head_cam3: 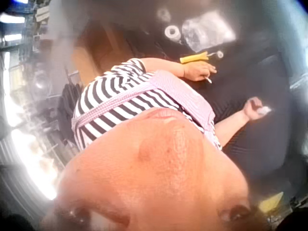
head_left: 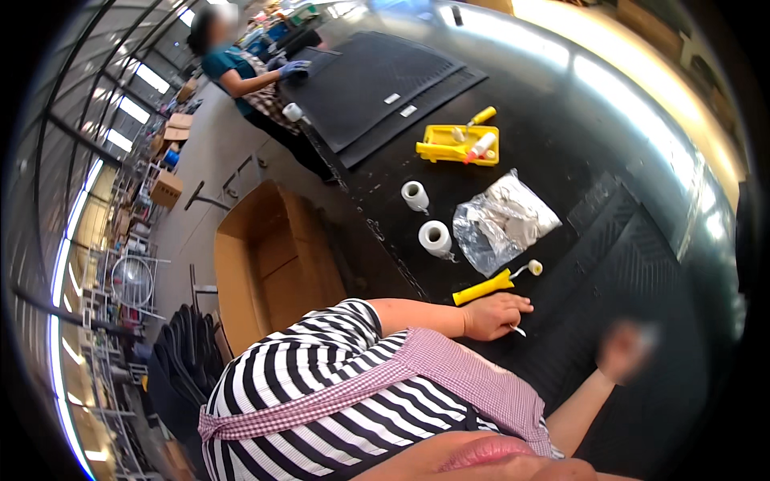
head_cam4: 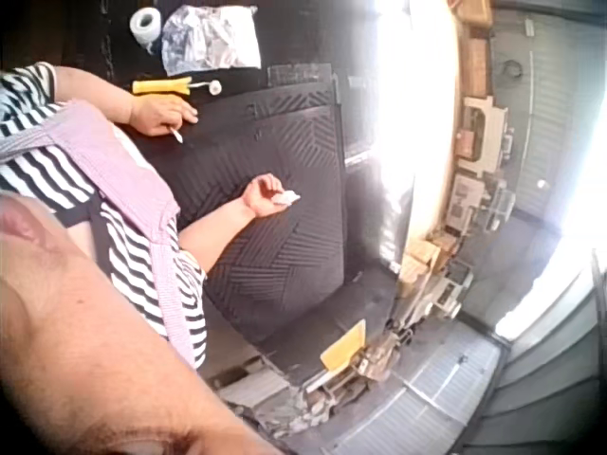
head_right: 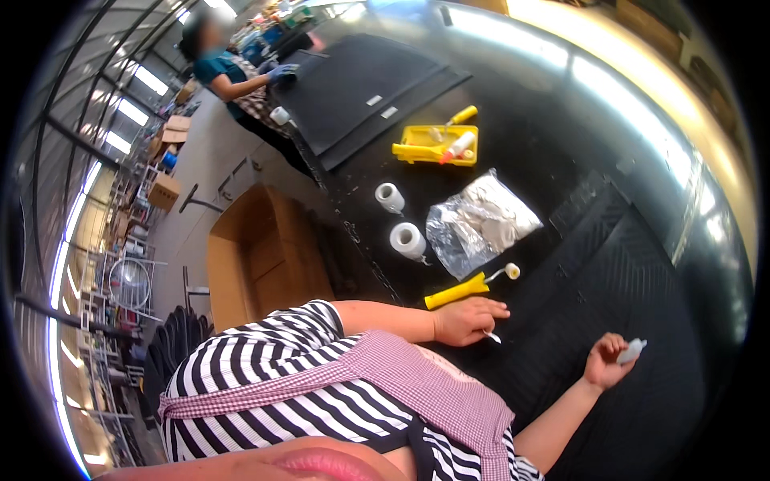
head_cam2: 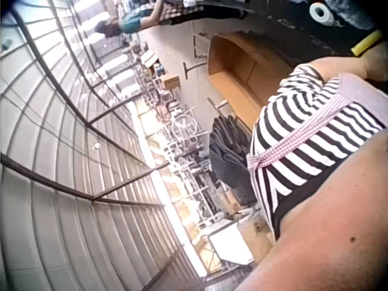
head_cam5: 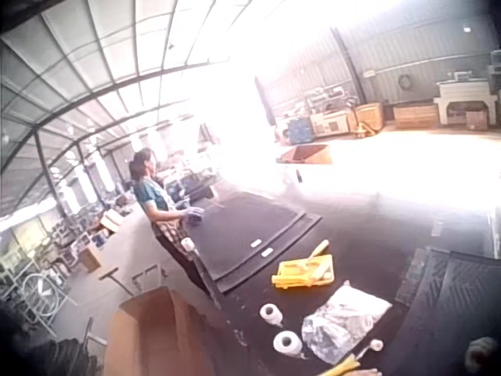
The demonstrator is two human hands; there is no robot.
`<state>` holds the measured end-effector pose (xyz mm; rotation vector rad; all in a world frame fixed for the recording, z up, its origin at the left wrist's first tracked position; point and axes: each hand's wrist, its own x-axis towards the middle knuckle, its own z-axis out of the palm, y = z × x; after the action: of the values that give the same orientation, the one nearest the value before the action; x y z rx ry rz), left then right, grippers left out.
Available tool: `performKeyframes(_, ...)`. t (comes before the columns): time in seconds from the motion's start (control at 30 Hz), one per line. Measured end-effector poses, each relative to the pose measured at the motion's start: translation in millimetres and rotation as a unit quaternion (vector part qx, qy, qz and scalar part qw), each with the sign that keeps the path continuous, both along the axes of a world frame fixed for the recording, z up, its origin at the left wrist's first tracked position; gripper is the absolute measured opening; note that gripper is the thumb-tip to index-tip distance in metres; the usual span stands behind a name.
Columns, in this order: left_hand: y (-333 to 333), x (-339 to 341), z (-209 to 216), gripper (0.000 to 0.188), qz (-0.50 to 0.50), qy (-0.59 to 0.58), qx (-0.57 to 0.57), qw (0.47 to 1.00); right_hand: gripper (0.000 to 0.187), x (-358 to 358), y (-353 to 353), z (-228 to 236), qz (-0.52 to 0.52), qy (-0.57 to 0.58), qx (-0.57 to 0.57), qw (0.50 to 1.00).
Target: The person labels a rubber mat by applying adhesive from a bottle to small tags and then pressing them onto the mat using a handheld roller.
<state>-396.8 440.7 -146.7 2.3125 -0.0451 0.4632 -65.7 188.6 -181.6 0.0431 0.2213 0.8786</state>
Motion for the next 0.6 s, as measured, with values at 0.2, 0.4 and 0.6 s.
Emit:
performKeyframes(0.2,0.0,-6.0,2.2,0.014,0.010,-0.004,-0.022,1.000,0.049,12.4,5.7,-14.0,-0.020,-0.049,-0.001,0.999)
performKeyframes(0.4,-1.9,0.9,30.4,0.010,0.086,0.046,-0.194,0.976,0.053,21.4,-5.7,-28.3,-0.017,-0.039,-0.005,0.999)
performKeyframes(0.6,0.5,33.7,68.4,0.006,0.160,0.051,-0.502,0.848,0.049,-21.1,13.5,39.6,-0.079,-0.026,-0.031,0.996)
